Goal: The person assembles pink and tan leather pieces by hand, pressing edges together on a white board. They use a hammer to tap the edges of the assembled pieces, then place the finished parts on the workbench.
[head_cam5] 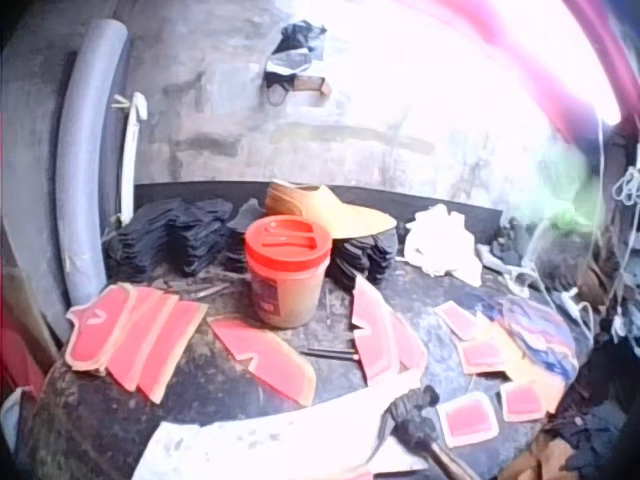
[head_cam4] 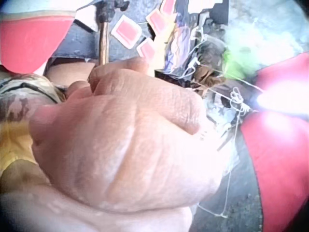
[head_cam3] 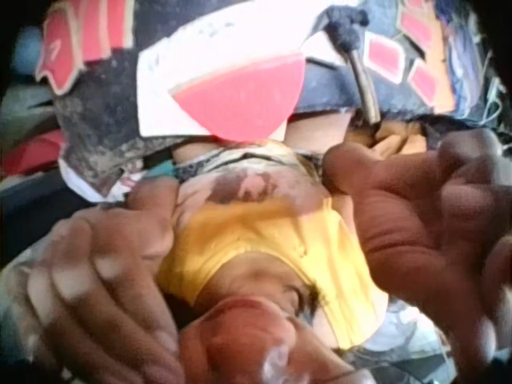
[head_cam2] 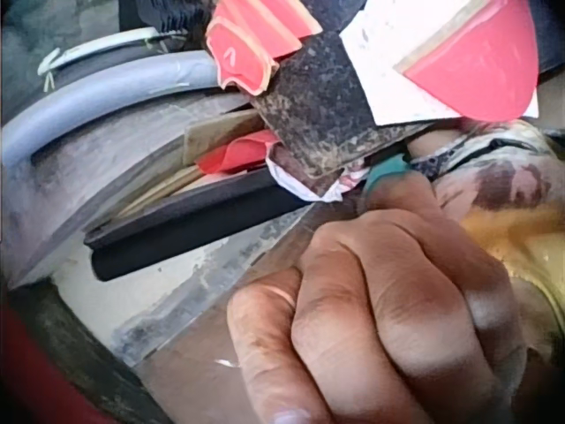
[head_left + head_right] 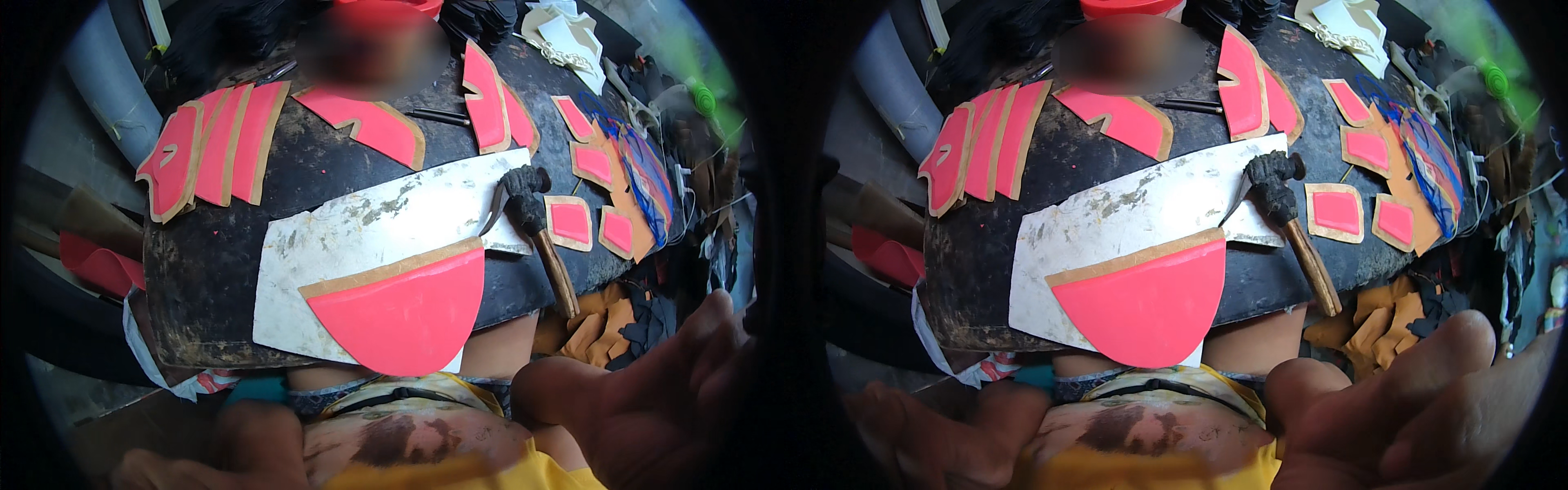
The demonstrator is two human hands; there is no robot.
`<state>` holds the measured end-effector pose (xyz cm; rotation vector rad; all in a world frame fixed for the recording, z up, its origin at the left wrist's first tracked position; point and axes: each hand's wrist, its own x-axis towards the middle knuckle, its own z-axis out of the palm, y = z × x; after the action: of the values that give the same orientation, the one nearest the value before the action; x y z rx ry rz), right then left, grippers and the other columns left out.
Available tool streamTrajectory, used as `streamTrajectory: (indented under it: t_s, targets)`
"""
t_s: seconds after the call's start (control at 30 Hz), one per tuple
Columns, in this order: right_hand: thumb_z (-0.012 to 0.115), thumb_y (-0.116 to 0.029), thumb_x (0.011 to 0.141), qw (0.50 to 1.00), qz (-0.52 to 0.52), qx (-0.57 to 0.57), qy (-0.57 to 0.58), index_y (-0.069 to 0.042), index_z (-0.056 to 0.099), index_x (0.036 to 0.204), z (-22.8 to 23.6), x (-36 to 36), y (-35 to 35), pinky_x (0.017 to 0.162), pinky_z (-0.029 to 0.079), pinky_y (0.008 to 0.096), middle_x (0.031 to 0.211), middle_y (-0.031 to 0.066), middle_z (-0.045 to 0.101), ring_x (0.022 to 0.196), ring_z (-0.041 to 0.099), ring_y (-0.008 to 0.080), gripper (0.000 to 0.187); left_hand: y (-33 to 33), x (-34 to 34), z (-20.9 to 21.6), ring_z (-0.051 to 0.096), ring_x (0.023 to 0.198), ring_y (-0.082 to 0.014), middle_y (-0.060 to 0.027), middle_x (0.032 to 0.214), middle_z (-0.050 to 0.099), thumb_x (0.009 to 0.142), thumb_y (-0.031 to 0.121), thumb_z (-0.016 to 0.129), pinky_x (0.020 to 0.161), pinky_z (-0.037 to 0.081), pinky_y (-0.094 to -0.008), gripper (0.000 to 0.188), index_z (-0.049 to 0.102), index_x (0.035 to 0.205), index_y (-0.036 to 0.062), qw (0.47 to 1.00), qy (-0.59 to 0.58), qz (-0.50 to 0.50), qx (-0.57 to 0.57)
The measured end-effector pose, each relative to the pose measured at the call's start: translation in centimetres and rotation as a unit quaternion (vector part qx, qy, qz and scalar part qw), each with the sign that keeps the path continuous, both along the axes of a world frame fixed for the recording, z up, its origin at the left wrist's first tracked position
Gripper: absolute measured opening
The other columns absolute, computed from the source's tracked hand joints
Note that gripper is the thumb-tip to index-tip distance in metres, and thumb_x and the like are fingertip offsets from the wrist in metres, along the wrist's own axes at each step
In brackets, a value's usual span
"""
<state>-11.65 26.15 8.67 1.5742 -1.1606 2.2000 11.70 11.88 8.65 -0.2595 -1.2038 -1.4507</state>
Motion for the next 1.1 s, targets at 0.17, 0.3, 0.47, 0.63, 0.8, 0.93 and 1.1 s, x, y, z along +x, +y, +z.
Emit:
streamTrajectory:
  t_s: [0.17,0.3,0.47,0.63,0.8,0.93,1.1]
  targets:
    - [0.053,-0.019,0.097,1.0,-0.011,-0.004,0.012,-0.003,0.06,0.106,0.3,-0.3,0.2,0.067,0.038,0.0343,0.086,0.0113,0.056,0.075,0.049,0.0213,0.02,-0.6,-1.1,-0.6,0.057,0.084,-0.0182,-0.0016,0.09,0.061,0.095,0.022,0.06,0.084,0.045,-0.0377,0.018,0.061,0.109,0.0113,1.0,0.026,-0.001,-0.003]
    - [0.053,-0.018,0.096,0.999,-0.031,-0.005,0.018,-0.003,0.061,0.103,1.2,-0.7,1.2,0.064,0.037,0.0335,0.083,0.0107,0.055,0.072,0.047,0.0201,0.018,-0.7,-0.8,-0.6,0.058,0.086,-0.0186,-0.0022,0.091,0.062,0.095,0.022,0.061,0.085,0.046,-0.0381,0.02,0.062,0.111,0.0106,1.0,0.025,-0.007,-0.004]
    - [0.053,-0.016,0.096,0.998,-0.054,-0.004,0.037,-0.004,0.061,0.099,2.3,-0.5,1.6,0.06,0.035,0.0325,0.08,0.0099,0.053,0.069,0.045,0.0185,0.016,-1.4,-2.7,-0.8,0.06,0.086,-0.0207,-0.0068,0.093,0.063,0.094,0.018,0.061,0.083,0.048,-0.0374,0.02,0.066,0.108,0.0055,0.986,-0.147,0.078,-0.02]
    - [0.052,-0.015,0.096,0.986,-0.131,0.1,0.037,-0.004,0.062,0.095,0.4,0.6,-0.7,0.057,0.034,0.0315,0.076,0.0092,0.051,0.065,0.043,0.0169,0.014,-4.2,-7.9,-4.8,0.06,0.091,-0.0279,-0.0197,0.11,0.059,0.082,0.004,0.074,0.074,0.05,-0.0372,0.046,0.059,0.124,-0.0063,0.833,-0.448,0.165,-0.279]
    - [0.052,-0.001,0.093,0.95,-0.11,0.291,-0.02,0.006,0.065,0.099,-4.4,0.0,-2.6,0.057,0.044,0.0292,0.073,0.0129,0.06,0.061,0.057,0.0184,0.016,-2.7,-9.6,-8.4,0.048,0.115,-0.0324,-0.0178,0.124,0.049,0.083,0.025,0.074,0.094,0.041,-0.0442,0.052,0.06,0.122,-0.0061,0.708,-0.583,0.185,-0.354]
    - [0.054,0.002,0.091,0.913,-0.114,0.39,0.018,0.006,0.065,0.104,-7.3,-1.5,-2.5,0.071,0.048,0.0323,0.087,0.0167,0.066,0.079,0.063,0.0245,0.017,-2.0,-9.4,-8.8,0.048,0.114,-0.0325,-0.0173,0.121,0.05,0.081,0.022,0.075,0.095,0.04,-0.0446,0.05,0.062,0.121,-0.0037,0.698,-0.586,0.192,-0.363]
    - [0.056,0.002,0.088,0.909,-0.067,0.403,0.085,0.005,0.063,0.12,-8.9,-0.9,-2.3,0.091,0.049,0.0403,0.11,0.0191,0.067,0.102,0.063,0.0352,0.033,-2.2,-7.9,-8.1,0.052,0.109,-0.0308,-0.0149,0.115,0.053,0.08,0.011,0.075,0.092,0.04,-0.0437,0.042,0.06,0.118,0.0009,0.75,-0.591,0.122,-0.271]
